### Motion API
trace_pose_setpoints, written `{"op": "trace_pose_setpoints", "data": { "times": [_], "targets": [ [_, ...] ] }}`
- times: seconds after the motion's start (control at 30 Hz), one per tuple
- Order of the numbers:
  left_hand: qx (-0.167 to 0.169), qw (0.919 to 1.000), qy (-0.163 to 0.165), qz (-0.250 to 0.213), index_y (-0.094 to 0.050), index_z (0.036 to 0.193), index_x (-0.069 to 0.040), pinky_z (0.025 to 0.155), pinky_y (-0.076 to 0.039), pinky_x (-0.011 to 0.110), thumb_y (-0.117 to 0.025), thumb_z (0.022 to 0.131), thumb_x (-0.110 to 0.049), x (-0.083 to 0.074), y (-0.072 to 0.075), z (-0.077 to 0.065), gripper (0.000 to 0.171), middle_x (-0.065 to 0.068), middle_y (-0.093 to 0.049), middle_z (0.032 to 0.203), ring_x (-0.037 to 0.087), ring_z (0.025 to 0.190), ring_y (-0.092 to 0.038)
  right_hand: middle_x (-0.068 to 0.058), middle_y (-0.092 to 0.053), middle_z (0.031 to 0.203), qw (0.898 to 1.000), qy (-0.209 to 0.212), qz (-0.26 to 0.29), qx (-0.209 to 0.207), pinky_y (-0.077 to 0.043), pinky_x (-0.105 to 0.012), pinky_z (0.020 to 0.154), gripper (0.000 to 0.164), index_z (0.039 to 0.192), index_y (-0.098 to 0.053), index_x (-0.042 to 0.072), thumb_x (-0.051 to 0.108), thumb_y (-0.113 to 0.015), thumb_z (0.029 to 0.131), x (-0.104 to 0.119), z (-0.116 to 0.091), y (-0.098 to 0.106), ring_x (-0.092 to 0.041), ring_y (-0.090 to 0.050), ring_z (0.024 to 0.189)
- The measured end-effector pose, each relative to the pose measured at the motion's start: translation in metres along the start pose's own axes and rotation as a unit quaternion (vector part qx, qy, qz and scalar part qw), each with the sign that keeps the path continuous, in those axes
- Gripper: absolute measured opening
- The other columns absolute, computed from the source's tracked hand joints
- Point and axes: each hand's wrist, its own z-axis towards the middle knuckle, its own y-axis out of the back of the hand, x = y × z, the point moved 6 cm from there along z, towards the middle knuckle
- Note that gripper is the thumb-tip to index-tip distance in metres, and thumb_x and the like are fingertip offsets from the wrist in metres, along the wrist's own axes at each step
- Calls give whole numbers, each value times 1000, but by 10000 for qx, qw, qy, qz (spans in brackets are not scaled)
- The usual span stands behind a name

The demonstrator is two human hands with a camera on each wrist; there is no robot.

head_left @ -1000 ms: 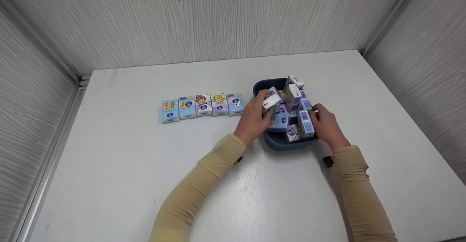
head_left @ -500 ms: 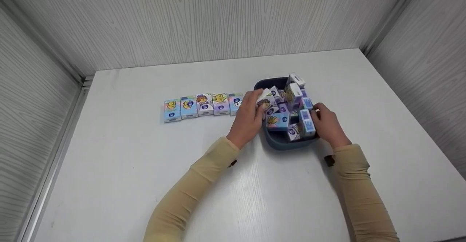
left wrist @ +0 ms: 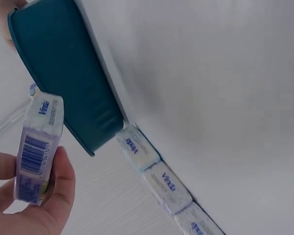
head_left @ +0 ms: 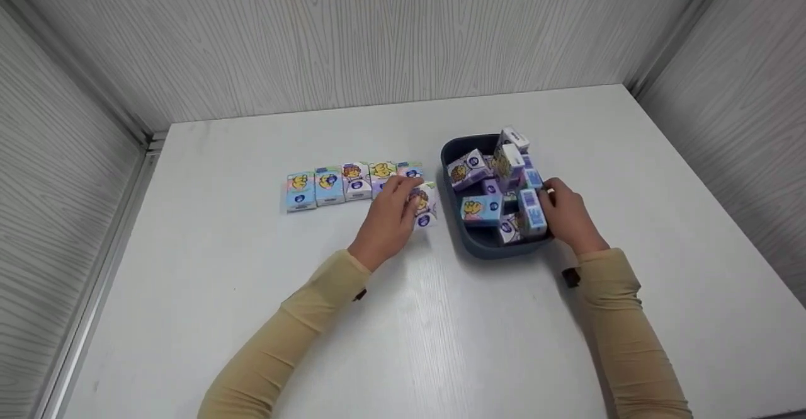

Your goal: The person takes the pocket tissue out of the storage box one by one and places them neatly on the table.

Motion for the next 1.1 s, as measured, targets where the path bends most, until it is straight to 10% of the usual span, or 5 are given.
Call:
{"op": "trace_pose_setpoints", "data": {
  "times": [0.2, 0.47, 0.8, 1.1],
  "targets": [
    [886, 9905, 872, 586, -51, 131, -5, 95, -44, 30, -45, 102, -15, 22, 5, -15, 31, 6, -47, 120, 14, 103, -52, -23, -61, 102, 10000, -36, 18, 56, -46, -39, 67, 39, 123, -45, -4, 28, -33, 104, 1, 0, 0, -29, -57, 82],
    [1254, 9742, 1165, 1468, -54, 131, -8, 87, -48, 38, -47, 101, -16, 38, 4, -26, 32, 12, -51, 113, 23, 98, -54, -25, -59, 108, 9998, -141, 65, 96, -46, -41, 72, 41, 125, -44, -4, 29, -32, 104, -1, 1, 0, -30, -57, 88],
    [1890, 9364, 198, 2951, -65, 121, -10, 88, -49, 40, -61, 92, -2, 17, -9, -47, 30, 16, -51, 123, 29, 110, -48, -26, -59, 108, 9998, -89, 3, 159, -46, -42, 73, 42, 128, -43, -4, 28, -32, 104, 0, 0, -4, -31, -57, 88],
    [1829, 9355, 57, 3024, -66, 110, 0, 83, -52, 40, -57, 93, -16, 10, -6, -70, 25, 20, -54, 119, 33, 108, -52, -24, -60, 102, 9999, -6, -63, 96, -45, -41, 67, 41, 127, -44, -4, 29, -32, 104, 0, 0, 0, -29, -56, 81]
  ]
}}
